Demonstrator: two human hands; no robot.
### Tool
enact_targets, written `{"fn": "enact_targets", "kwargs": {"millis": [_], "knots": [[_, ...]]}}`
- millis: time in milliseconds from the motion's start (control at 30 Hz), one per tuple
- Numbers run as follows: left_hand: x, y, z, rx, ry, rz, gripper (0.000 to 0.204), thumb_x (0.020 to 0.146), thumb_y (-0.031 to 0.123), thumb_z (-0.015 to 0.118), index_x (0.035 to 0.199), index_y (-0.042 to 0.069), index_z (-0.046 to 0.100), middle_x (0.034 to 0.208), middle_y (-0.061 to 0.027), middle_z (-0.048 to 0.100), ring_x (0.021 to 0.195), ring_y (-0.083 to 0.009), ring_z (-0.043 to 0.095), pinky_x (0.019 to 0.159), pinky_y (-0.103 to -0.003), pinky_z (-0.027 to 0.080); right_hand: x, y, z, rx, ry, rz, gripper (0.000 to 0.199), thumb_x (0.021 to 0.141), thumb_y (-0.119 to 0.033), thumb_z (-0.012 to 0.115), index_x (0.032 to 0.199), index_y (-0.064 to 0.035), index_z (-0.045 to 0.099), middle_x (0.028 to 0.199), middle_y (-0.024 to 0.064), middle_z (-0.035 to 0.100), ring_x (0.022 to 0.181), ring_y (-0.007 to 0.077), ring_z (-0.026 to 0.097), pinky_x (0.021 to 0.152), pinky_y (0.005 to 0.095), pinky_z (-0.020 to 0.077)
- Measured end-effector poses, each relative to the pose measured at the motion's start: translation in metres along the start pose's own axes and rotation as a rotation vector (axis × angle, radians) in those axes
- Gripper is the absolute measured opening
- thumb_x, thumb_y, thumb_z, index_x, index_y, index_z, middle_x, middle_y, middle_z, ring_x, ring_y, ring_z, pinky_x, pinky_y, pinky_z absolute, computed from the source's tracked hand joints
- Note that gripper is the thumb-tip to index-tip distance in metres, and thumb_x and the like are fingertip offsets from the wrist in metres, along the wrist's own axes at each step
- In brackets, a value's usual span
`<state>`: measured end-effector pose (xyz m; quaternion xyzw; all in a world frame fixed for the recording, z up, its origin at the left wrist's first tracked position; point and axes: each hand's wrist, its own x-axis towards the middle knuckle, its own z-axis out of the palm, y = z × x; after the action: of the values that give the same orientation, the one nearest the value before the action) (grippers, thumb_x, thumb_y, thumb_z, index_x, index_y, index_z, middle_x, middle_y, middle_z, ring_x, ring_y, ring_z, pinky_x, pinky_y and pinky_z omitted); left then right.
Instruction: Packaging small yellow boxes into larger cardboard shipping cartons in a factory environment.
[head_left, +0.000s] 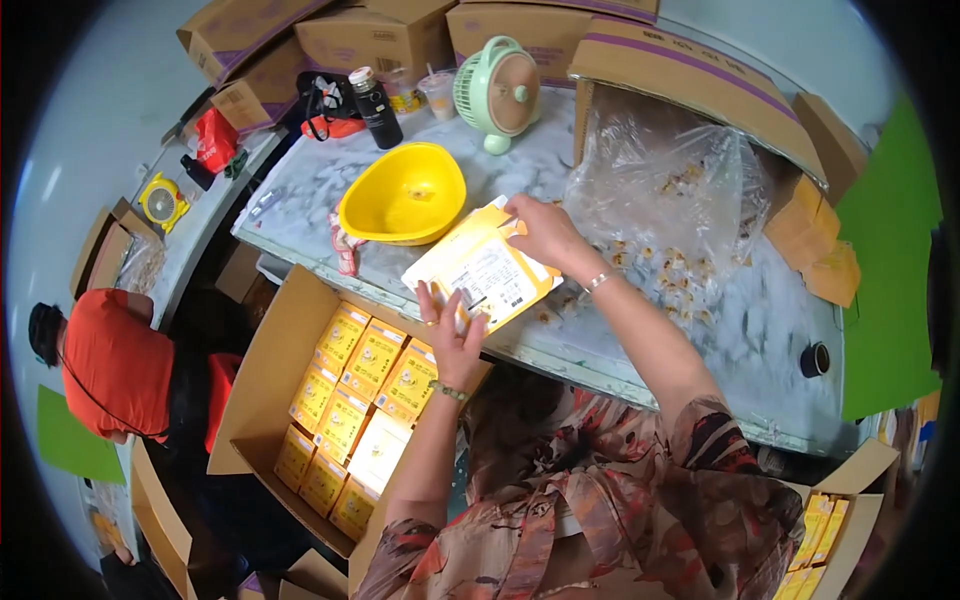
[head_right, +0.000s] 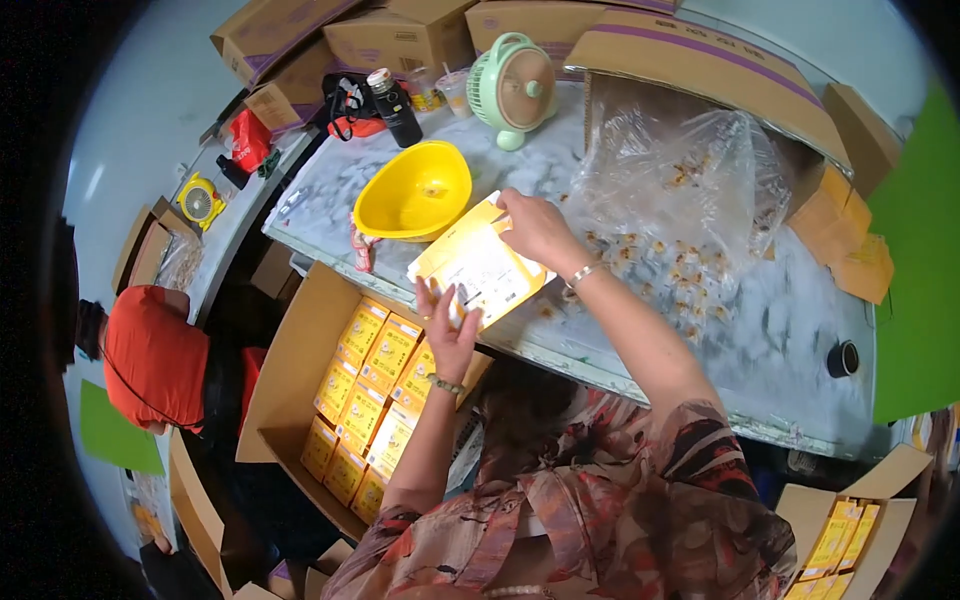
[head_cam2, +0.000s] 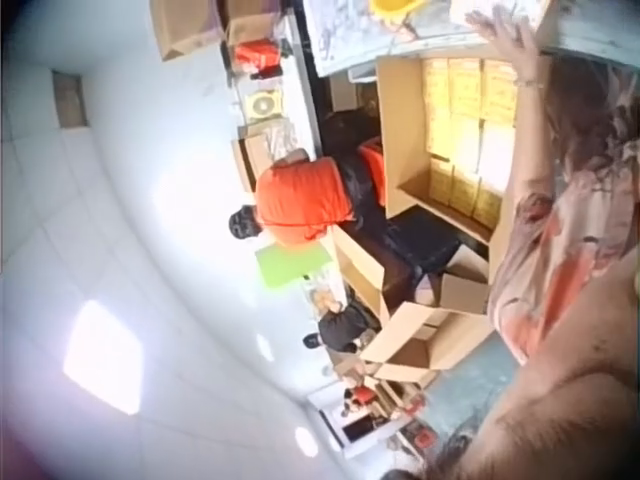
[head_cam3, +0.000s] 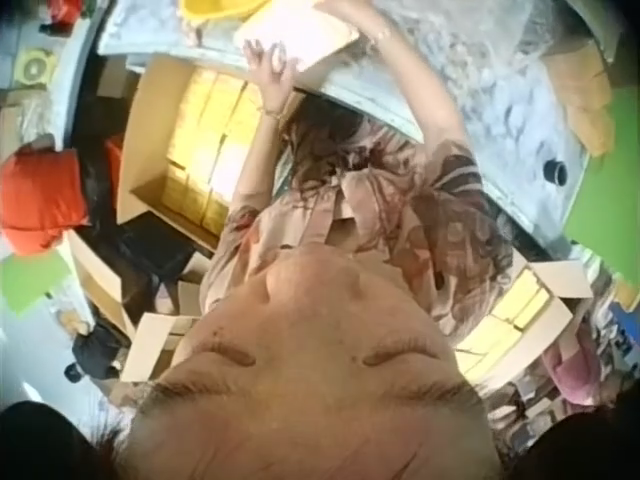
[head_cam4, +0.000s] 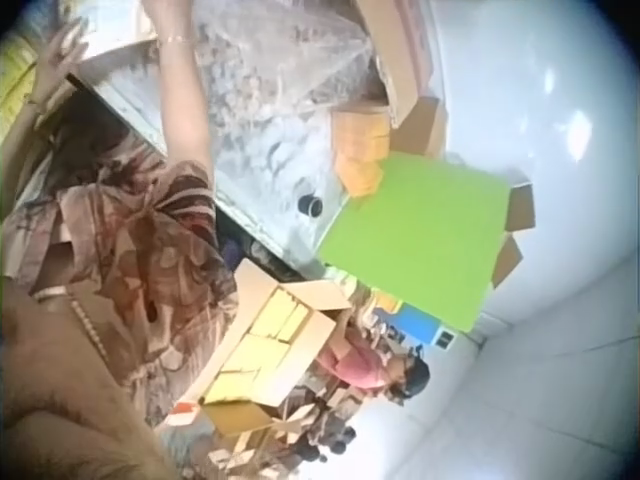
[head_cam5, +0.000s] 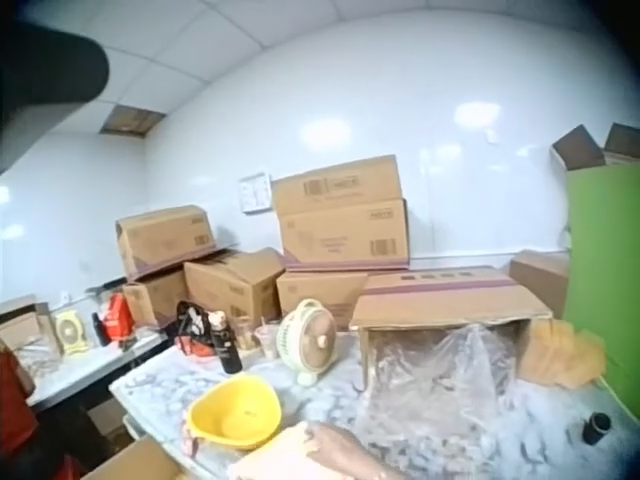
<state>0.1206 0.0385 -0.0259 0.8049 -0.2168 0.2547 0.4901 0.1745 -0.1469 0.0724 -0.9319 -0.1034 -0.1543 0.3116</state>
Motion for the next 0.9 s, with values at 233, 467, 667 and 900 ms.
{"fn": "enact_targets", "kwargs": {"millis": [233,467,667,900], "knots": [[-0.002,0.094,-0.043,0.468,-0.224,0.134,0.059,0.066,0.016,0.063,0.117,0.007,0.036,0.13,-0.0191,0.017,0.12,-0.0357,0.018,0.088,-0.058,0.012,-0.135,0.014,-0.047,0.741,-0.047,0.372,0.026,0.068,0.003,0.058,0.089,-0.0015,0.044,0.077,0.0038,0.055,0.071,0.0067,0.051,0.06,0.019,0.0417],[-0.061,0.123,-0.019,0.002,-0.759,-0.036,0.037,0.07,0.022,0.061,0.099,0.001,0.05,0.074,-0.0152,0.053,0.064,-0.028,0.055,0.056,-0.032,0.045,-0.261,-0.002,-0.047,1.204,-0.347,0.66,0.019,0.076,-0.001,0.052,0.093,-0.0008,0.044,0.088,0.005,0.054,0.078,0.0081,0.051,0.068,0.0215,0.042],[-0.06,0.152,-0.009,0.049,-0.752,0.331,0.041,0.068,0.028,0.063,0.096,0.001,0.051,0.075,-0.0148,0.054,0.064,-0.0294,0.056,0.055,-0.032,0.046,-0.303,0.0,-0.058,1.028,-0.458,0.408,0.015,0.079,-0.01,0.05,0.09,0.0006,0.051,0.081,0.003,0.057,0.073,0.0059,0.05,0.063,0.0208,0.0408],[-0.063,0.135,0.004,-0.496,-0.79,-0.358,0.031,0.075,0.019,0.058,0.096,-0.002,0.05,0.077,-0.0094,0.059,0.07,-0.0133,0.057,0.064,-0.025,0.045,-0.253,-0.001,-0.072,0.263,0.394,0.153,0.026,0.076,-0.01,0.051,0.1,0.0013,0.046,0.091,0.0114,0.052,0.083,0.0153,0.051,0.073,0.0271,0.0408]]}}
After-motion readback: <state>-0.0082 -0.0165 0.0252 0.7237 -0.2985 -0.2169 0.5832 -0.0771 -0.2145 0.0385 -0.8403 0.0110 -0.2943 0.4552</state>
